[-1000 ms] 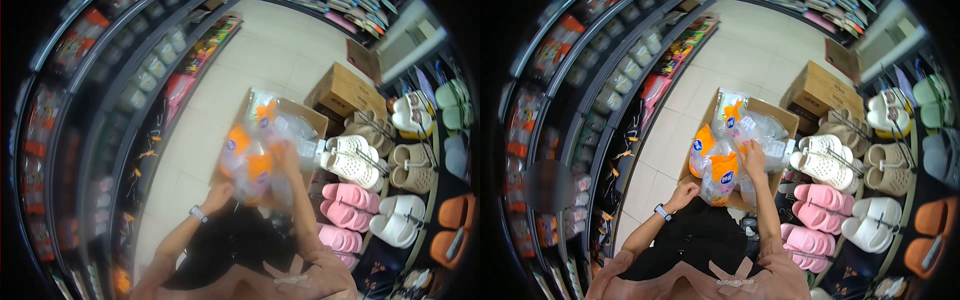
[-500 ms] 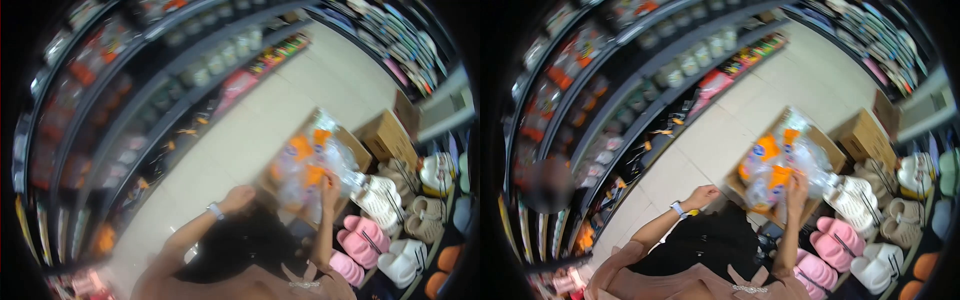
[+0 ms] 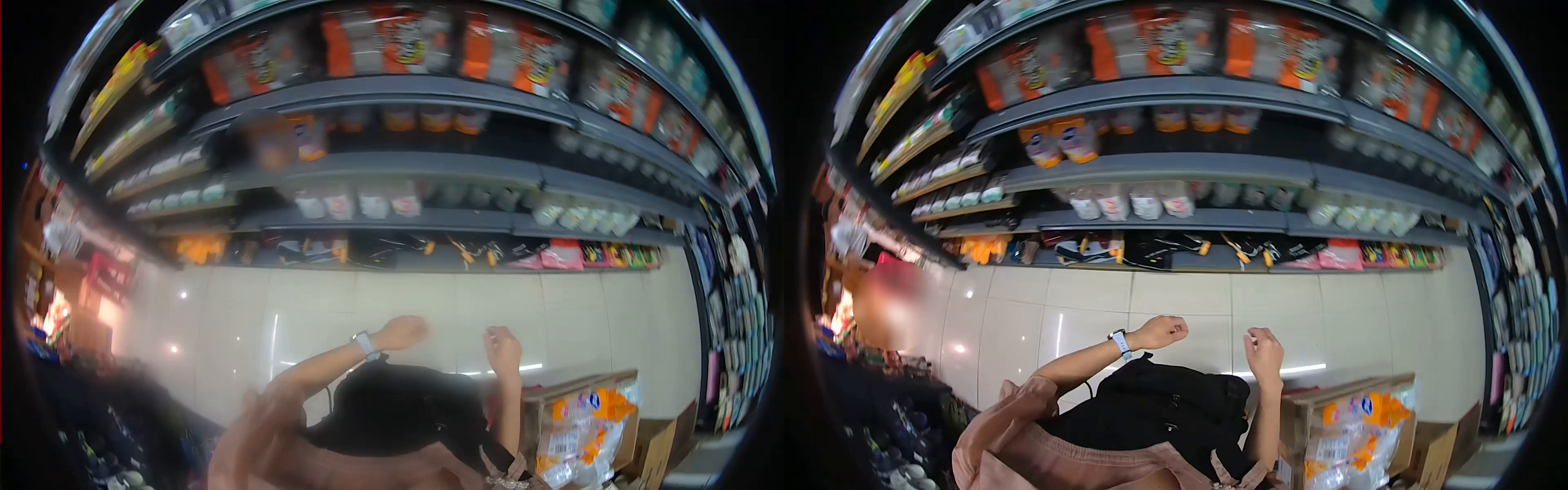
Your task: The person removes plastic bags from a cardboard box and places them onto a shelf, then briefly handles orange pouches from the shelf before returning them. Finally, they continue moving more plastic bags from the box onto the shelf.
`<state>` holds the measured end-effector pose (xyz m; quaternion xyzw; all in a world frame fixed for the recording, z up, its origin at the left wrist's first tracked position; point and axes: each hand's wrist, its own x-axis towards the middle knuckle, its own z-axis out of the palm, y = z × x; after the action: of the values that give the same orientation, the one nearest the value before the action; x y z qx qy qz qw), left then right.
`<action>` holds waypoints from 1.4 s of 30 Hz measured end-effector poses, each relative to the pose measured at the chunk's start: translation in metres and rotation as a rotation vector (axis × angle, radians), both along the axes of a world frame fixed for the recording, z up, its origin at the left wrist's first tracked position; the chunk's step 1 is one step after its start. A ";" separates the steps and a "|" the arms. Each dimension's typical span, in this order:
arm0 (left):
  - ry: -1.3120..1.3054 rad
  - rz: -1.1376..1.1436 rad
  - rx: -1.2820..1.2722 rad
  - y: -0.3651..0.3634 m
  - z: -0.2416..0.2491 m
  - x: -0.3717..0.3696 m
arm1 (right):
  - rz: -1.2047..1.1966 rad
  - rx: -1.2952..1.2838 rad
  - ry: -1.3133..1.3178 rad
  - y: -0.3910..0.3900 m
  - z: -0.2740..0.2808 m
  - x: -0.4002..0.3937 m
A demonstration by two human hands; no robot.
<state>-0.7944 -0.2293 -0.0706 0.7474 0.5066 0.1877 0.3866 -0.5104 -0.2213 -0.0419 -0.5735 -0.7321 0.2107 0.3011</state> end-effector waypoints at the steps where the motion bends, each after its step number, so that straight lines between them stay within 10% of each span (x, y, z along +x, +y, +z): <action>1: 0.003 0.036 0.005 -0.003 0.001 -0.025 | 0.110 -0.017 -0.013 0.016 -0.001 -0.026; 9: -0.216 0.678 -0.085 -0.051 -0.029 -0.148 | 0.613 -0.029 -0.134 0.106 0.012 -0.190; 20: -0.256 0.940 -0.084 0.006 -0.022 -0.275 | 0.863 -0.016 -0.163 0.242 -0.023 -0.350; 42: -0.225 1.211 0.192 0.183 0.030 -0.514 | 0.369 0.171 0.365 0.449 -0.001 -0.620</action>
<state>-1.3086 -0.0467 -0.0405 0.3347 0.7774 0.4960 0.1937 -1.1300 0.2273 -0.0427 -0.3552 -0.7730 0.2994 0.4319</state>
